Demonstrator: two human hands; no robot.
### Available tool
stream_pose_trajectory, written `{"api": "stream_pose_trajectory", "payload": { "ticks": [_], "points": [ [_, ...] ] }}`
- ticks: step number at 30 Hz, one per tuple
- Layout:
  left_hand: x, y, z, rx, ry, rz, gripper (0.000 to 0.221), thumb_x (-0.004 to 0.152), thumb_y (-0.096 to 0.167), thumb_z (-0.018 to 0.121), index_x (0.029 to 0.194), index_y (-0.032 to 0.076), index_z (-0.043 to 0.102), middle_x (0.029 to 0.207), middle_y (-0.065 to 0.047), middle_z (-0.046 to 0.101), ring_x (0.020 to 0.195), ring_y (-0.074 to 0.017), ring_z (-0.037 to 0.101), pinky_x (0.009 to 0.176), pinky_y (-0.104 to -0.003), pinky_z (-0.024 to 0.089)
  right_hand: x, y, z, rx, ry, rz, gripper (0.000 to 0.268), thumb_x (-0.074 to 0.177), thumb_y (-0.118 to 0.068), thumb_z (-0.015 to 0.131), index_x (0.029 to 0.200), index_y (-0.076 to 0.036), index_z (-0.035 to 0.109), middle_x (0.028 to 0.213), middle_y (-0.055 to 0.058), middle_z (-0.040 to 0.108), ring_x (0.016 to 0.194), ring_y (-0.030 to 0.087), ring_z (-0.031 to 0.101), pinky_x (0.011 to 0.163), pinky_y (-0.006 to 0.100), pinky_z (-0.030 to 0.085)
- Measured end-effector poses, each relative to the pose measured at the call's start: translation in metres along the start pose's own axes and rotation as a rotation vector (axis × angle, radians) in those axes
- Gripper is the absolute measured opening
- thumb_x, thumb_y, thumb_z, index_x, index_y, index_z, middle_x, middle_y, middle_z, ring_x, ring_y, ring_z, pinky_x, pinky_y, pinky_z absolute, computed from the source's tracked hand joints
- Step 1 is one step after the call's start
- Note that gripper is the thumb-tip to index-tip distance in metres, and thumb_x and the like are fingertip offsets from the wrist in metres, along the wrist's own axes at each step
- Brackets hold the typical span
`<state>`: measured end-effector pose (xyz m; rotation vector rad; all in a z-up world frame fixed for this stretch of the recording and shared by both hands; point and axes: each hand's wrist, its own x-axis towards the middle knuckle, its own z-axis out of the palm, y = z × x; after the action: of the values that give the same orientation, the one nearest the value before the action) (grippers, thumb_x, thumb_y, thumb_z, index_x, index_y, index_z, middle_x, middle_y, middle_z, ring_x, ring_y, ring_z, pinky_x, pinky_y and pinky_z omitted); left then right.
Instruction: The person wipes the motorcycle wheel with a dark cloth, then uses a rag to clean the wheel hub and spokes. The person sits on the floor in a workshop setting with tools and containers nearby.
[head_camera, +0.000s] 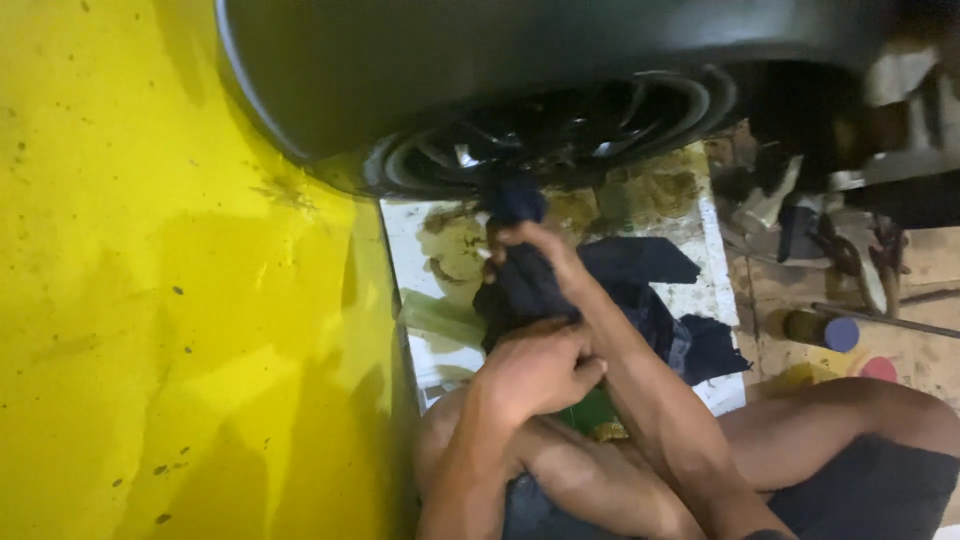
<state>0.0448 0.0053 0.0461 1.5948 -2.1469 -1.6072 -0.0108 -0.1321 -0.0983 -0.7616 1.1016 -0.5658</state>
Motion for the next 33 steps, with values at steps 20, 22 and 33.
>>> {"api": "stream_pose_trajectory", "payload": {
  "ticks": [20, 22, 33],
  "points": [
    [0.02, -0.017, 0.022, 0.125, -0.077, -0.063, 0.038, 0.082, 0.041, 0.055, 0.092, 0.007, 0.07, 0.097, -0.019, 0.071, 0.097, -0.0393, 0.068, 0.079, -0.051, 0.055, -0.084, -0.04, 0.009, -1.591, 0.167, -0.437, 0.052, 0.081, -0.043, 0.062, 0.121, -0.011, 0.063, 0.071, 0.02, 0.067, 0.063, 0.041, 0.069, 0.056, 0.057, 0.053],
    [0.025, -0.025, 0.028, 0.129, -0.041, -0.07, 0.038, 0.082, 0.042, 0.057, 0.094, 0.007, 0.069, 0.097, -0.02, 0.07, 0.097, -0.0396, 0.068, 0.079, -0.051, 0.055, -0.067, -0.027, 0.01, -1.7, 0.186, -0.512, 0.045, 0.082, -0.041, 0.061, 0.118, -0.014, 0.064, 0.069, 0.018, 0.065, 0.059, 0.04, 0.068, 0.05, 0.054, 0.053],
    [0.043, -0.035, 0.038, 0.242, -0.1, -0.172, 0.044, 0.081, 0.036, 0.061, 0.111, 0.004, 0.068, 0.11, -0.02, 0.066, 0.109, -0.0376, 0.064, 0.085, -0.053, 0.054, -0.034, -0.014, 0.037, -1.695, 0.183, -0.561, 0.061, 0.074, -0.043, 0.06, 0.122, -0.006, 0.056, 0.074, 0.016, 0.068, 0.07, 0.038, 0.071, 0.059, 0.053, 0.055]
  ]
}}
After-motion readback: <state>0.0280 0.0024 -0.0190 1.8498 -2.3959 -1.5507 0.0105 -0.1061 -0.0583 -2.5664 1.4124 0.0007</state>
